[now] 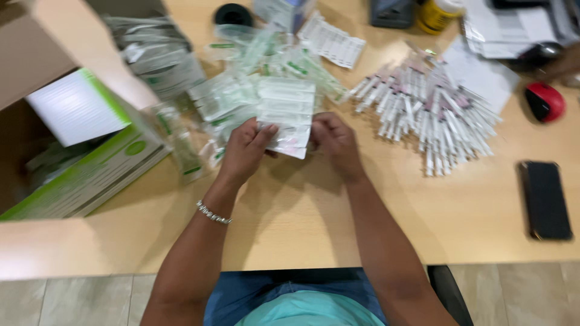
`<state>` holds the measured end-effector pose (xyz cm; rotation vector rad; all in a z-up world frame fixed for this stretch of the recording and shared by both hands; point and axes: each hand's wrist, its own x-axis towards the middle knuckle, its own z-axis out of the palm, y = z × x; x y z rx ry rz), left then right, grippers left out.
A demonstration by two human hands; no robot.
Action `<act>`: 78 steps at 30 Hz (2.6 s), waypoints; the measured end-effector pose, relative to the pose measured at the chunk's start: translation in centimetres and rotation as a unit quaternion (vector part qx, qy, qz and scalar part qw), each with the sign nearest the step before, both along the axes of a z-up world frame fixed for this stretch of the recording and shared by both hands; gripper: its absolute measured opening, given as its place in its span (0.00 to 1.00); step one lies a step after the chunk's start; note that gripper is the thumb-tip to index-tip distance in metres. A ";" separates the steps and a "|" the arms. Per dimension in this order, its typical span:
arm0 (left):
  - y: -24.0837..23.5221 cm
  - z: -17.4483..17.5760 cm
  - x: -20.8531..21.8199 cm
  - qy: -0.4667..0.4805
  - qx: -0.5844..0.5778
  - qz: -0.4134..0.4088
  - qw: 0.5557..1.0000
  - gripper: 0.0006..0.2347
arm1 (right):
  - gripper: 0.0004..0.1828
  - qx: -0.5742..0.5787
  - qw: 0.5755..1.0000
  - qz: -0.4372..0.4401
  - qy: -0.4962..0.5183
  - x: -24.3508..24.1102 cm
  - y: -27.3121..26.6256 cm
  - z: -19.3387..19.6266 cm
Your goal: The person unpacks syringes and needles from sealed plastic wrappers and assembles them by attaching the needle to the syringe barrel. The person places the assembled syringes on the table and continues the process with additional units from a box.
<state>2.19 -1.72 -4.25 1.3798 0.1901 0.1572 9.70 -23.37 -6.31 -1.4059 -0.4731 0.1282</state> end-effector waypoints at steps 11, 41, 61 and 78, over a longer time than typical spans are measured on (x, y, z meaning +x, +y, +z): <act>4.6 1.3 0.2 0.008 0.279 0.193 0.941 0.16 | 0.05 -0.215 0.974 0.042 -0.064 -2.6 -0.6 4.0; 22.4 15.9 -11.4 -0.012 0.622 0.370 0.690 0.09 | 0.12 -0.554 0.820 0.078 -0.121 -4.6 1.6 6.8; 27.7 14.2 -11.8 0.340 0.710 0.136 0.602 0.06 | 0.06 -0.501 0.830 -0.007 -0.244 -4.4 2.6 3.2; 20.4 24.9 -19.6 -0.171 0.583 0.289 0.740 0.07 | 0.09 -0.296 0.903 -0.076 -0.302 -4.5 2.4 2.6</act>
